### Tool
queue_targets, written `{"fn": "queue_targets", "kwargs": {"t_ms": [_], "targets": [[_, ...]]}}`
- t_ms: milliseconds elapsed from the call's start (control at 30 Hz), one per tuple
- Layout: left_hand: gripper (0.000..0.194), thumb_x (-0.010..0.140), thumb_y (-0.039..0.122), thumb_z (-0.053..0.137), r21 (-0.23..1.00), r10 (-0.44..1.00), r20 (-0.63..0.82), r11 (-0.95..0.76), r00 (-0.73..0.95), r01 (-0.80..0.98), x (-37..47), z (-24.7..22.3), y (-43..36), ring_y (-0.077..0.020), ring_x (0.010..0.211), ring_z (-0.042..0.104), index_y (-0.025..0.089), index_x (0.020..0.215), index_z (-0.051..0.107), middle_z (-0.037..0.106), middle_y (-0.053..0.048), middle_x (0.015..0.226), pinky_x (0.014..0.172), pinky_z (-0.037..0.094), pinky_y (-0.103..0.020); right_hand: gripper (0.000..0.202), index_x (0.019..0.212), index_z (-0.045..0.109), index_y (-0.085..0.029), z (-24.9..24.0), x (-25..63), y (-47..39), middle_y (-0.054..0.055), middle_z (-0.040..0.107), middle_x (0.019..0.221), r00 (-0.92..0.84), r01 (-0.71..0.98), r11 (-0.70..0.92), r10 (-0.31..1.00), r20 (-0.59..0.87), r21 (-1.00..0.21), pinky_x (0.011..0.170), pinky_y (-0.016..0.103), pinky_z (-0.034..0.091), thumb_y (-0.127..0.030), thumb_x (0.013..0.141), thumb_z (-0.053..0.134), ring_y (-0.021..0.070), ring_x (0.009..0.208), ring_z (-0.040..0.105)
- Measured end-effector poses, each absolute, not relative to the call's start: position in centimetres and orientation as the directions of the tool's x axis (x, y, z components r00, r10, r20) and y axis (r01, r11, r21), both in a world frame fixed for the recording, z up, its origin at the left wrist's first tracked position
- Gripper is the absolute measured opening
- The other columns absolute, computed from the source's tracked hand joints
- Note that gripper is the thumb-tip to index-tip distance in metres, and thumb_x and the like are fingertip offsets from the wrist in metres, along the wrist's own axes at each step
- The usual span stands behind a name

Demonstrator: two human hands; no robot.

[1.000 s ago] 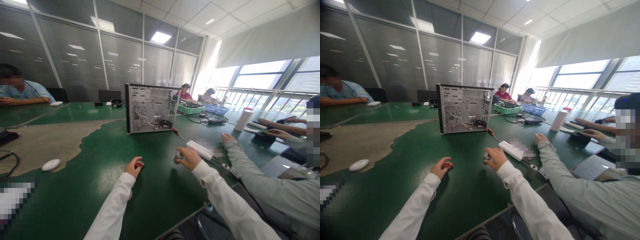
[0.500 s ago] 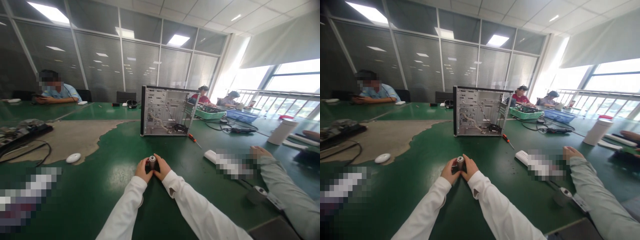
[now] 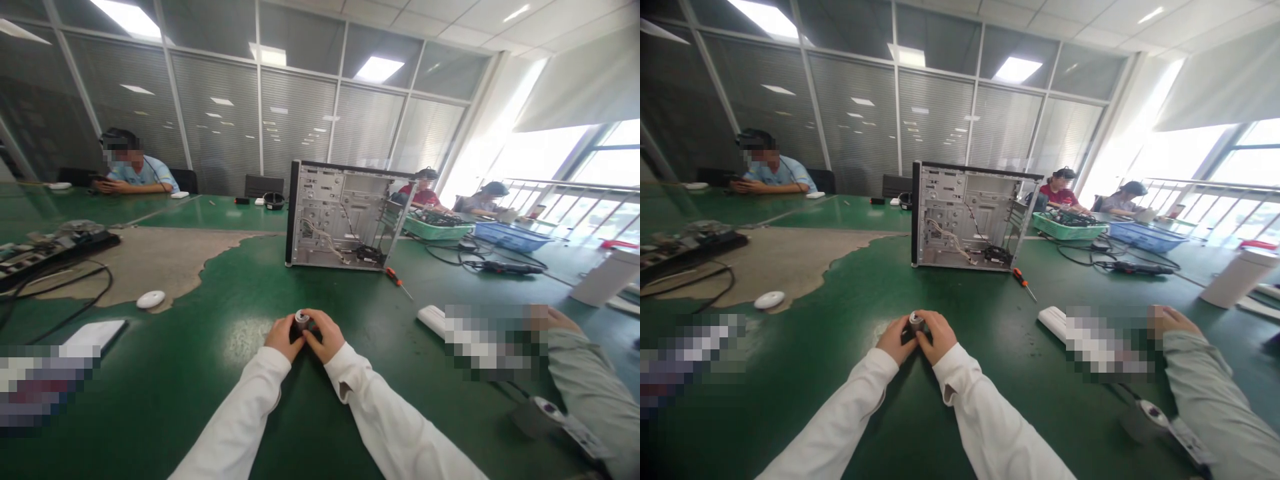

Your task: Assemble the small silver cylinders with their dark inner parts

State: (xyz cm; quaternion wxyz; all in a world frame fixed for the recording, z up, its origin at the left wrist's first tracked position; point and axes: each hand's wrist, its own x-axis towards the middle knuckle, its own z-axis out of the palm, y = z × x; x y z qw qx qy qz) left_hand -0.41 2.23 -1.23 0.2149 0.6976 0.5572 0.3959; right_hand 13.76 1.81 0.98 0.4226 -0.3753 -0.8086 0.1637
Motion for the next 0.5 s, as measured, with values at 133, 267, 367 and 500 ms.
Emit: {"fn": "queue_targets", "kwargs": {"t_ms": [133, 267, 367, 500], "targets": [[0.039, 0.059, 0.015, 0.058, 0.709, 0.949, 0.307, -0.278, 0.072, 0.648, -0.5, -1.1, 2.3, -0.022, 0.091, 0.05, 0.017, 0.098, 0.053, 0.058, -0.008, 0.092, 0.081, 0.038, -0.035, 0.041, 0.106, 0.043, -0.024, 0.8, 13.5, 2.1, 0.004, 0.053, 0.101, -0.346, 0.483, 0.637, 0.769, 0.537, -0.601, 0.076, 0.033, 0.044, -0.014, 0.066, 0.047, 0.0181, 0.093, 0.048], [0.04, 0.06, 0.018, 0.059, 0.743, 0.959, 0.279, -0.245, 0.044, 0.623, -0.5, -1.1, 2.3, -0.0207, 0.087, 0.053, 0.017, 0.099, 0.052, 0.058, -0.008, 0.089, 0.078, 0.041, -0.034, 0.038, 0.103, 0.044, -0.025, 0.9, 13.2, 2.1, 0.003, 0.054, 0.098, -0.315, 0.442, 0.606, 0.795, 0.518, -0.661, 0.07, 0.029, 0.046, -0.016, 0.066, 0.048, 0.0164, 0.087, 0.051], [0.042, 0.061, 0.027, 0.059, 0.791, 0.963, 0.266, -0.243, 0.041, 0.561, -0.5, -1.0, 2.0, -0.0206, 0.084, 0.055, 0.016, 0.101, 0.05, 0.06, -0.008, 0.089, 0.076, 0.042, -0.034, 0.036, 0.101, 0.043, -0.024, 0.7, 13.3, 2.3, 0.001, 0.056, 0.089, -0.246, 0.345, 0.517, 0.855, 0.456, -0.784, 0.062, 0.026, 0.047, -0.018, 0.066, 0.049, 0.0143, 0.077, 0.054], [0.045, 0.061, 0.03, 0.06, 0.855, 0.971, 0.237, -0.229, 0.042, 0.465, -0.4, -0.6, 1.7, -0.02, 0.081, 0.057, 0.017, 0.103, 0.047, 0.062, -0.006, 0.085, 0.076, 0.042, -0.034, 0.033, 0.096, 0.044, -0.023, -0.1, 13.5, 3.1, -0.001, 0.056, 0.075, -0.163, 0.098, 0.351, 0.929, 0.333, -0.931, 0.06, 0.026, 0.046, -0.024, 0.064, 0.053, 0.0132, 0.068, 0.055]]}}
